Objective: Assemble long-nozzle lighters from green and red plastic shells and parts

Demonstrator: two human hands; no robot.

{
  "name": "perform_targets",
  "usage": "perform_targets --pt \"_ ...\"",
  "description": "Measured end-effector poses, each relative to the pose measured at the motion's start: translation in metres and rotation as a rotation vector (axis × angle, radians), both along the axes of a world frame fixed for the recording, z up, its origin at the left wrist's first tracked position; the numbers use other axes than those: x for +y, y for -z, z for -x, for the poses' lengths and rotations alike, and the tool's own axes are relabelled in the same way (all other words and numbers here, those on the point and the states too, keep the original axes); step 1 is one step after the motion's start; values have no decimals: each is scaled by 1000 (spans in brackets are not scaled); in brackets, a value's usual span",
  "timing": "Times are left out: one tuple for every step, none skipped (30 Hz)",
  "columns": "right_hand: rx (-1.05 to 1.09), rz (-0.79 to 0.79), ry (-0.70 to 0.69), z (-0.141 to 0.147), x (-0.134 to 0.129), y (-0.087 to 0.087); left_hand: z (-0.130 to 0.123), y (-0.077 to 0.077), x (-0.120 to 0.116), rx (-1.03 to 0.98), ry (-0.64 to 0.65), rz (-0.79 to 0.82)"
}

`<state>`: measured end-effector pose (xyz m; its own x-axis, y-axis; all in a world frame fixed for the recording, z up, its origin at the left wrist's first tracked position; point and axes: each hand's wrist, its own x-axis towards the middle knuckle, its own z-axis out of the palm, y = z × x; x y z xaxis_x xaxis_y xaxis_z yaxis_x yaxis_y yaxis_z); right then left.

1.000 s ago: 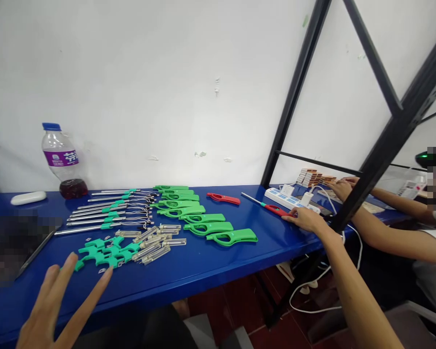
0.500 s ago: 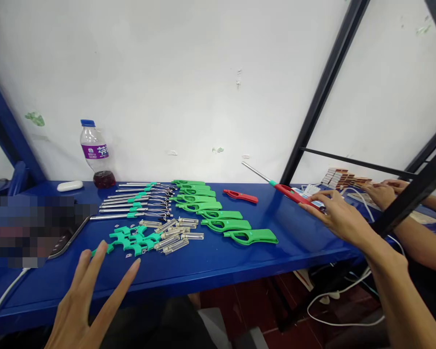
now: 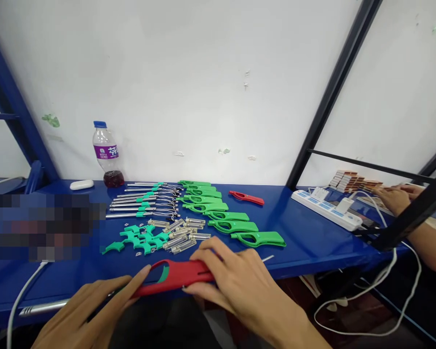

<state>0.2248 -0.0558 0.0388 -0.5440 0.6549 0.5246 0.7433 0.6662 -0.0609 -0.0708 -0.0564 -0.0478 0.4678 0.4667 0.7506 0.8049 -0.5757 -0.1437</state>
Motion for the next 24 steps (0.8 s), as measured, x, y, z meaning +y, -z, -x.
perform_targets --pt "145 50 -13 1 5 0 4 2 5 -4 -17 -3" --pt "320 109 -39 1 10 -1 7 3 9 -13 -27 -1" --pt "525 169 -88 1 13 -3 8 3 13 -28 -24 4" --pt "745 239 -152 2 16 -6 8 2 16 -43 -6 9" --pt "959 316 -224 3 18 -9 7 0 19 -60 12 23" --pt "1151 387 -301 5 19 -13 6 -1 20 -80 28 44" --pt "1304 450 -374 8 20 -16 4 -2 22 -102 44 63" --pt "1413 499 -432 12 21 -18 3 -2 22 -122 58 84" --pt "1479 539 -467 16 22 -20 2 -1 22 -132 68 110" --pt "1514 571 -482 19 25 -20 2 -1 22 -134 73 138" --pt "1538 589 -488 23 28 -19 2 0 22 -127 82 164" --pt "1554 602 -487 26 31 -17 3 2 22 -113 87 190" --pt "1566 610 -483 29 35 -15 4 2 22 -100 92 207" --pt "1577 615 -481 31 38 -13 5 3 22 -91 97 215" --pt "1587 618 -483 33 41 -11 6 4 21 -90 101 217" --pt "1598 622 -487 35 44 -9 6 4 21 -92 103 222" --pt "1605 629 -491 37 46 -8 7 4 20 -95 103 231" --pt "1607 636 -495 39 47 -7 8 5 19 -101 99 241" --pt "1606 640 -494 40 48 -6 9 5 18 -102 95 253" --pt "1600 639 -489 42 49 -5 9 6 17 -100 85 270" --pt "1588 635 -478 44 50 -4 10 6 16 -100 77 283" --pt "1576 627 -462 45 51 -3 10 6 16 -102 69 296" --pt "1567 614 -445 46 52 -2 10 7 16 -107 65 308" --pt "1563 599 -431 48 52 0 10 7 16 -116 65 317"
